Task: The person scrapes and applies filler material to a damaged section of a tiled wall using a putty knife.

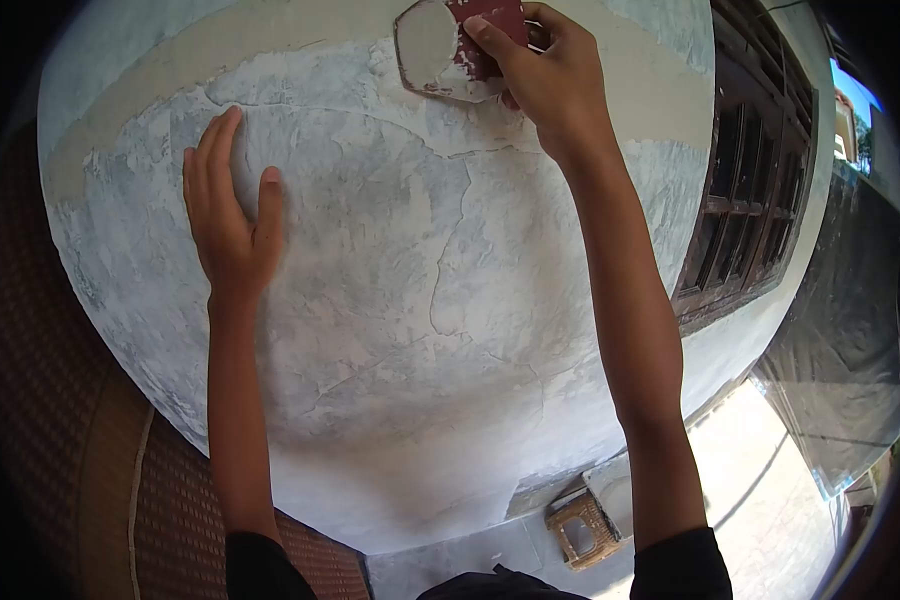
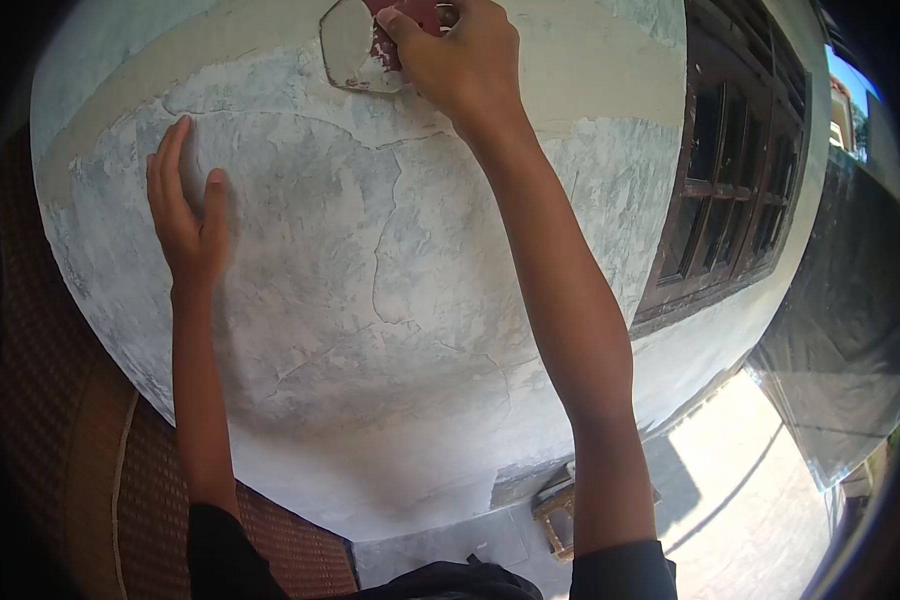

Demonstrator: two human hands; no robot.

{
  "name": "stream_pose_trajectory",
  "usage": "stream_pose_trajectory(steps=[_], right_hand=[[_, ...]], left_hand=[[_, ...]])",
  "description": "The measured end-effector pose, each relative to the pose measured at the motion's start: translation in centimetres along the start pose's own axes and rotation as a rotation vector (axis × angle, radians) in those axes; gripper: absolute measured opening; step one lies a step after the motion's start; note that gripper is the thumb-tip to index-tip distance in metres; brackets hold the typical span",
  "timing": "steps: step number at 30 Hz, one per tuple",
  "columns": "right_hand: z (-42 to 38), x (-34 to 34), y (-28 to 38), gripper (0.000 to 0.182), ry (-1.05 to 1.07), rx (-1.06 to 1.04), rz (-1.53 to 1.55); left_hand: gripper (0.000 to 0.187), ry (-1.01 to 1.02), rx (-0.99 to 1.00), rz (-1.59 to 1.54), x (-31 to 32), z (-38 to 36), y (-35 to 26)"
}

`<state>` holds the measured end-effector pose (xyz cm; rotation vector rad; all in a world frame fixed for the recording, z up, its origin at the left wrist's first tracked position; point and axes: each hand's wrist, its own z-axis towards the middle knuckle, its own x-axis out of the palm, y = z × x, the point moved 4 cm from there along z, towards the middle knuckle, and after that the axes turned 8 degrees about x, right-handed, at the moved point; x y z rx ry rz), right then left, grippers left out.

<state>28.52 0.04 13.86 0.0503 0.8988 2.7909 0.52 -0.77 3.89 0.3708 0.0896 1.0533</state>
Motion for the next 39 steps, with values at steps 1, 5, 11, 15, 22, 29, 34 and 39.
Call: stream_pose_trajectory(steps=[1,5,11,15,22,29,34,39], right_hand=[[0.1,0.1,0.0,0.022,-0.065,-0.087,-0.070],[-0.6,-3.2,-0.8,0.041,-0.155,-0.085,-0.099],[-1.1,-6.1,-1.4,0.031,-0.237,-0.098,0.070],[-1.0,-2.1,-0.3,0.034,-0.103,-0.155,0.100],[0.4,-4.8,-2.0,0.036,-0.157,-0.074,-0.022],[-0.2,-10.2,-2.7,0.039,-0.224,-0.048,0.036],[0.4,-4.8,-0.5,0.028,-0.073,-0.027,0.025],[2.9,-8.0,-2.6,0.038,-0.049,-0.078,-0.064]], left_hand=[[0.053,0.003,-0.001,0.006,-0.1,0.1,0.1],[0.053,-0.009,-0.014,0.018,0.0,-0.3,-0.3],[0.052,-0.018,-0.001,0.032,0.1,-0.3,-0.2],[0.052,-0.019,0.017,0.020,0.1,-0.1,-0.2],[0.053,-0.011,0.006,0.032,-0.1,-0.1,-0.1],[0.054,-0.018,0.024,0.066,0.1,0.1,-0.2],[0.053,-0.012,0.000,0.017,0.1,0.0,0.0],[0.052,-0.004,-0.004,0.017,-0.1,0.0,0.0]])
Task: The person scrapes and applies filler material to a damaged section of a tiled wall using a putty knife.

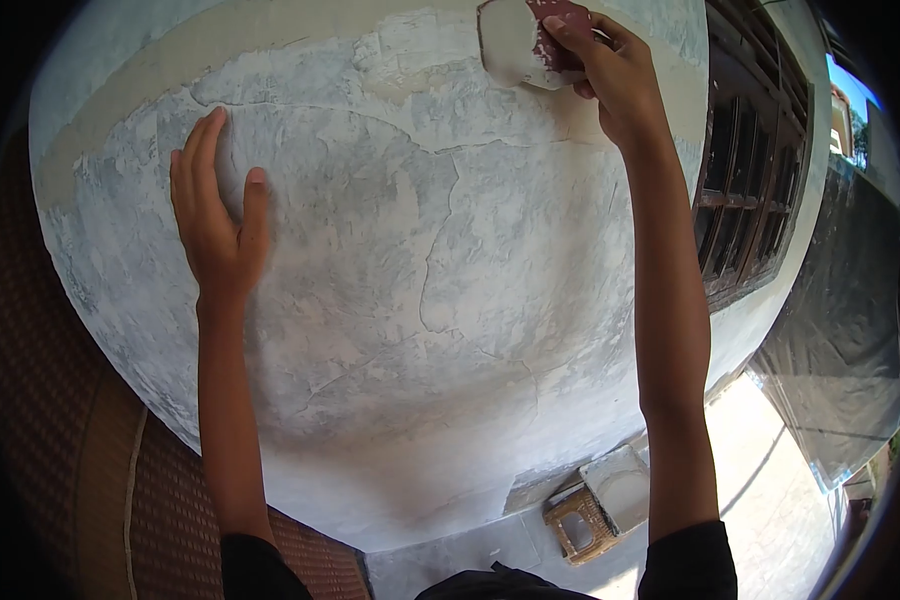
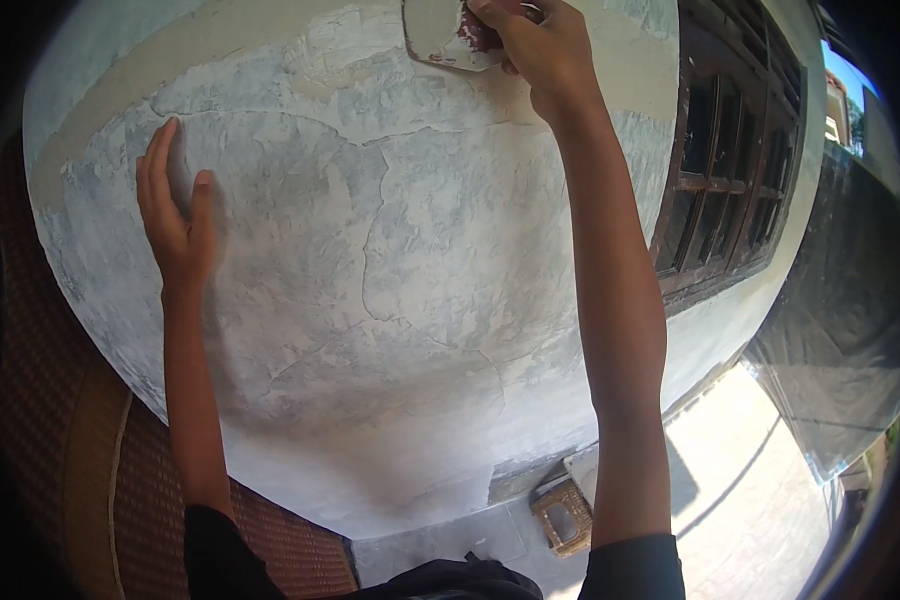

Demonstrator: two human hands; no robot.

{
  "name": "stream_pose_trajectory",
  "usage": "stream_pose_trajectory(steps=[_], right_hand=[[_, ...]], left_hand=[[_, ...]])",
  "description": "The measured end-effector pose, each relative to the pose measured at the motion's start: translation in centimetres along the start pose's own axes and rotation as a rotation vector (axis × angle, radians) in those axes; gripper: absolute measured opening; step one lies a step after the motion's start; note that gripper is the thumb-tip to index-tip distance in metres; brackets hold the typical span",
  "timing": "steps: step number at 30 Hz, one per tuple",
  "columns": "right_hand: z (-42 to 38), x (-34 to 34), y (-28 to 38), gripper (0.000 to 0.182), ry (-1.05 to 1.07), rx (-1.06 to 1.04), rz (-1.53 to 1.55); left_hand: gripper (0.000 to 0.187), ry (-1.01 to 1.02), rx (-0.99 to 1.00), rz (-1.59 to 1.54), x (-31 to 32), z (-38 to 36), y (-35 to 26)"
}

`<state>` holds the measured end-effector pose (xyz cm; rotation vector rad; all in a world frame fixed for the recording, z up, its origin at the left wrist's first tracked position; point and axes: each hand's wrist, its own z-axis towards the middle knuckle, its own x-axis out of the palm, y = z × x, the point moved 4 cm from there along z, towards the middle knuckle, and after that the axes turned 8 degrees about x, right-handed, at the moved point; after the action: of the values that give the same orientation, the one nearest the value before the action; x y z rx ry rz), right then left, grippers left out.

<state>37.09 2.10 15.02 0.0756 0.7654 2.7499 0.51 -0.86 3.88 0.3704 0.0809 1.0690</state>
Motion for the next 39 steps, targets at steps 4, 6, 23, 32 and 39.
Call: stream_pose_trajectory(steps=[4,6,23,32,39], right_hand=[[-0.4,-3.2,0.9,0.040,-0.117,0.034,0.026],[-0.5,-3.3,1.2,0.040,-0.147,0.030,0.057],[-0.7,1.2,3.4,0.038,0.019,-0.001,-0.095],[3.7,-4.8,5.3,0.028,0.136,0.040,-0.275],[8.8,-1.2,9.3,0.025,0.519,-0.204,-0.695]], left_hand=[[0.051,-0.012,0.023,0.022,0.1,0.0,0.1],[0.051,-0.014,0.035,0.033,0.3,0.0,-0.1],[0.053,-0.001,-0.006,0.021,0.1,-0.1,-0.1],[0.053,-0.007,0.019,0.003,0.0,-0.3,0.0],[0.053,-0.004,0.026,0.005,0.1,-0.3,0.1]])
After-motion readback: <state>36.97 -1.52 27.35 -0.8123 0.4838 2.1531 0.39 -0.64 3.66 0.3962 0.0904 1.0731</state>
